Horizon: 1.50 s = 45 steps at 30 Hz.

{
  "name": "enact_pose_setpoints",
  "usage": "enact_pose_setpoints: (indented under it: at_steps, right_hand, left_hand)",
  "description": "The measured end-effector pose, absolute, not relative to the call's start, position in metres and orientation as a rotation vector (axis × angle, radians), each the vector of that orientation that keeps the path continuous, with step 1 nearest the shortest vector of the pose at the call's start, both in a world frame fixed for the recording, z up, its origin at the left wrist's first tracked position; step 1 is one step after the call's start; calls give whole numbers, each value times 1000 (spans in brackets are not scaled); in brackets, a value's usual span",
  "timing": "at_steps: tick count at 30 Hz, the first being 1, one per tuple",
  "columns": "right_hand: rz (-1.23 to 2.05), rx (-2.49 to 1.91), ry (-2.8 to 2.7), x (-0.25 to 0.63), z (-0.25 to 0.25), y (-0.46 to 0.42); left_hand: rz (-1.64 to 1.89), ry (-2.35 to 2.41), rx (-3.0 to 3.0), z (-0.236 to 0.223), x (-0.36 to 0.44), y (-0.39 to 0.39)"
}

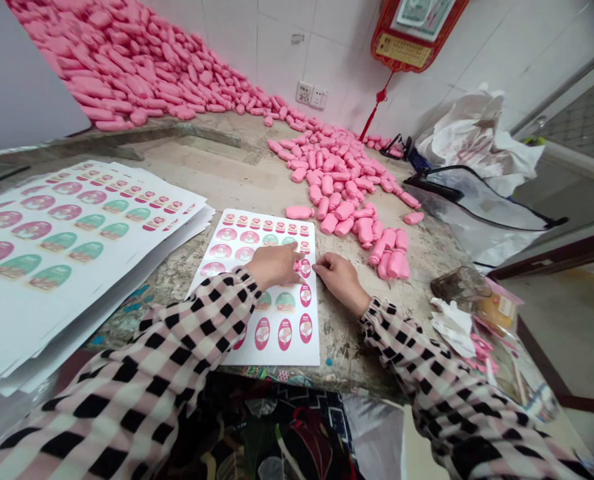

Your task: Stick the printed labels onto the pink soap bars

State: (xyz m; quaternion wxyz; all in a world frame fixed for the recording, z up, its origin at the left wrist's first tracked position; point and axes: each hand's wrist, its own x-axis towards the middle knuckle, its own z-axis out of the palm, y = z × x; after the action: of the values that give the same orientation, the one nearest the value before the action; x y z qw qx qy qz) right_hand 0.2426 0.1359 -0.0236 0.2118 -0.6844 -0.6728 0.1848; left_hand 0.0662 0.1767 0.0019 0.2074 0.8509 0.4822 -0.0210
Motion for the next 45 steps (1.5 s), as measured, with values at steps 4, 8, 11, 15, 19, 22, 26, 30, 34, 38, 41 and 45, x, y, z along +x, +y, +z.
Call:
enact_pose_setpoints:
  at_steps: [4, 8, 11, 15, 19, 22, 26, 30, 34, 38, 41, 45]
  right_hand:
    - [466, -1984, -1938, 239, -12, 137]
    - [475, -2119, -1858, 233, -7, 139]
    - [369, -2137, -1872, 228, -6, 137]
    - [221, -2113, -1911, 223, -2, 133]
    - [211, -2129, -1877, 217, 3, 128]
    - [241, -2110, -1813, 218, 4, 125]
    - [286, -2065, -1591, 231, -1, 121]
    - [433, -1906, -1441, 244, -1, 116]
    - [677, -1594, -1338, 236, 9, 103]
    - [861, -1391, -1283, 212, 20, 87]
    - [894, -1370, -1310, 198, 22, 81]
    - [923, -1377, -1340, 194, 19, 79]
  left_hand:
    - [-33, 1316, 2361, 5, 66, 179]
    - [-18, 1313, 2340, 8, 66, 180]
    - [-19, 1311, 2319, 7, 66, 181]
    - [-14, 1293, 2311, 3, 65, 184]
    - [-10, 1292, 2330, 0, 65, 185]
    - [22, 1299, 2321, 0, 66, 184]
    - [91, 1290, 2301, 0, 62, 180]
    - [376, 1240, 2114, 0, 48, 174]
    - [808, 1084, 1359, 4, 39, 159]
    - [811, 751, 589, 10, 46, 138]
    - [815, 708, 389, 12, 55, 127]
    - [775, 725, 418, 10, 60, 123]
